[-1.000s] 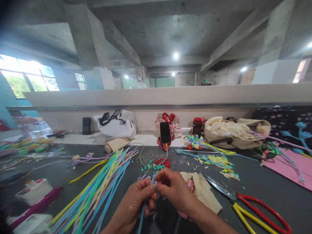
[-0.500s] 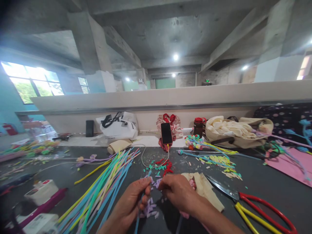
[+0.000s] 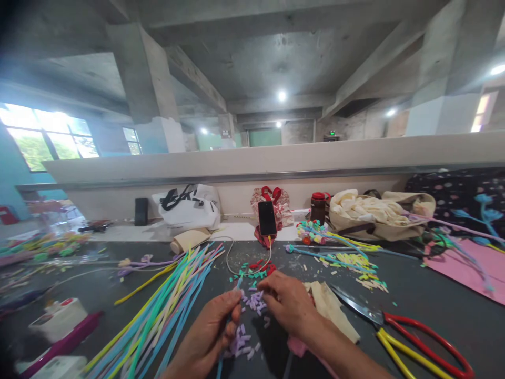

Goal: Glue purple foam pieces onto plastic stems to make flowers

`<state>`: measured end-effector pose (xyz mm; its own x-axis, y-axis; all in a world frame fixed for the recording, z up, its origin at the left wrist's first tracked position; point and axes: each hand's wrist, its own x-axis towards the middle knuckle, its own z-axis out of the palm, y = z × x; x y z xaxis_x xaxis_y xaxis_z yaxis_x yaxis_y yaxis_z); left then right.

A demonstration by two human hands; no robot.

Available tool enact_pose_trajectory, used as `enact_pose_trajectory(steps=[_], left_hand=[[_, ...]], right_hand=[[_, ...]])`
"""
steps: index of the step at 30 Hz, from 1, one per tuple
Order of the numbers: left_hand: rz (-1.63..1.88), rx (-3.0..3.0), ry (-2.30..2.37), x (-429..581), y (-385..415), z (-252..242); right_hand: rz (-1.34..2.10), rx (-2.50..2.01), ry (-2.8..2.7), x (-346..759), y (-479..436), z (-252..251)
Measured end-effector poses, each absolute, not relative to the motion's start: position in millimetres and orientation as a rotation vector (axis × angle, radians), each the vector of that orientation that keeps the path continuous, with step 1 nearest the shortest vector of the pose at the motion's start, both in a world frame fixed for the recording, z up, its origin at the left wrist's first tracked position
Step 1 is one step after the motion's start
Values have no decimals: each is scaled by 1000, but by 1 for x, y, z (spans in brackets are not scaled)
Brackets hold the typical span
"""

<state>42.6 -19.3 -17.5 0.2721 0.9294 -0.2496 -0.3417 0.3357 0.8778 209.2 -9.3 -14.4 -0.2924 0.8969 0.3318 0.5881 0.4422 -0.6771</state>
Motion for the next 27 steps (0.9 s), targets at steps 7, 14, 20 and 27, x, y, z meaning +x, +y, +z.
enact_pose_trajectory(steps=[7, 14, 20, 27], left_hand=[[965, 1004, 889, 50, -21, -28], [1010, 943, 947, 48, -21, -21], [1136, 818, 977, 46, -19, -17], [1058, 909, 987, 49, -20, -26]], right_hand=[[921, -1135, -1799, 196, -10, -26], [804, -1112, -1740, 199, -11, -19], [699, -1045, -1767, 193, -26, -4], [670, -797, -1897, 187, -37, 2]])
